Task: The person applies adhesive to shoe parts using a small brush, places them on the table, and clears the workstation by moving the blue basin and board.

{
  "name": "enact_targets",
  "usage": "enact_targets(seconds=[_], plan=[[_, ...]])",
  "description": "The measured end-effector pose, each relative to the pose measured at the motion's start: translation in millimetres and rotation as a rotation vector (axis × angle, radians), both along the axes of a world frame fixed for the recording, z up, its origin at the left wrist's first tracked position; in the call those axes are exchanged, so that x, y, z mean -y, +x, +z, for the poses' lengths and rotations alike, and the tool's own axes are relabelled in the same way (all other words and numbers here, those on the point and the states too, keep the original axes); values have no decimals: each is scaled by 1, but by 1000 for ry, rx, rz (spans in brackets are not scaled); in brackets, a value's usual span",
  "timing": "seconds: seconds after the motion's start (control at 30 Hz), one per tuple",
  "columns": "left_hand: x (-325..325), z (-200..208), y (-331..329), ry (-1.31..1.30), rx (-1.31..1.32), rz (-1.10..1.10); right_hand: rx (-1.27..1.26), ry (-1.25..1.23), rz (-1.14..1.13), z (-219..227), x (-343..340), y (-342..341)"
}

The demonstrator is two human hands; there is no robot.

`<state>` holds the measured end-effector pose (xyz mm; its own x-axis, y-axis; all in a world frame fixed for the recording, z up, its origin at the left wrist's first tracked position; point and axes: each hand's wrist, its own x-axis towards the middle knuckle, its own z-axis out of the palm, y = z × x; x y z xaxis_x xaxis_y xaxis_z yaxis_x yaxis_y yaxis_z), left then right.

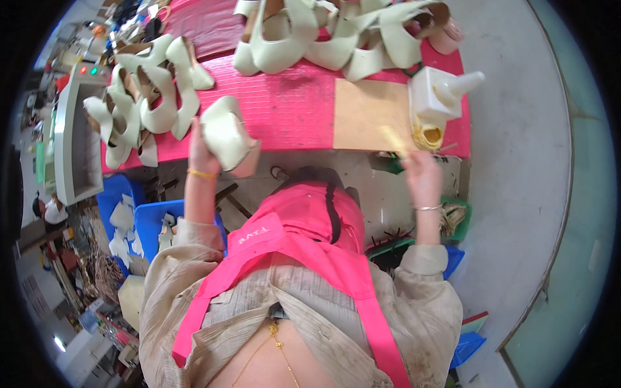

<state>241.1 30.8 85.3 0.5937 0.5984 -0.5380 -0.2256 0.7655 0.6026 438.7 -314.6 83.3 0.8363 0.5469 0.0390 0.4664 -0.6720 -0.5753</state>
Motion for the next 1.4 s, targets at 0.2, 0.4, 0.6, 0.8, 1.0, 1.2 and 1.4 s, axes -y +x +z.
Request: enact_targets(seconds=[0.2, 0.4, 0.6, 0.8, 1.0, 1.2, 1.4], plan=[[17, 47, 3, 439, -88, -330, -12, -372, -401, -56, 72, 70], [38, 50, 14, 491, 129, -98, 83, -267, -290, -63, 75, 59], [66, 60, 40, 616, -5, -95, -740, 76, -179, -11, 48, 31], [76, 60, 39, 503, 65, -114, -148, 398, 444, 75, -126, -31], [49, 38, 21, 211, 174, -4, -146, 372, 511, 44, -143, -50], [27, 20, 16, -62, 292, -18, -91, 535, 414, 52, -186, -51], [-7, -14, 21, -396, 442, 32, -69, 238, 552, -25, -161, -69]])
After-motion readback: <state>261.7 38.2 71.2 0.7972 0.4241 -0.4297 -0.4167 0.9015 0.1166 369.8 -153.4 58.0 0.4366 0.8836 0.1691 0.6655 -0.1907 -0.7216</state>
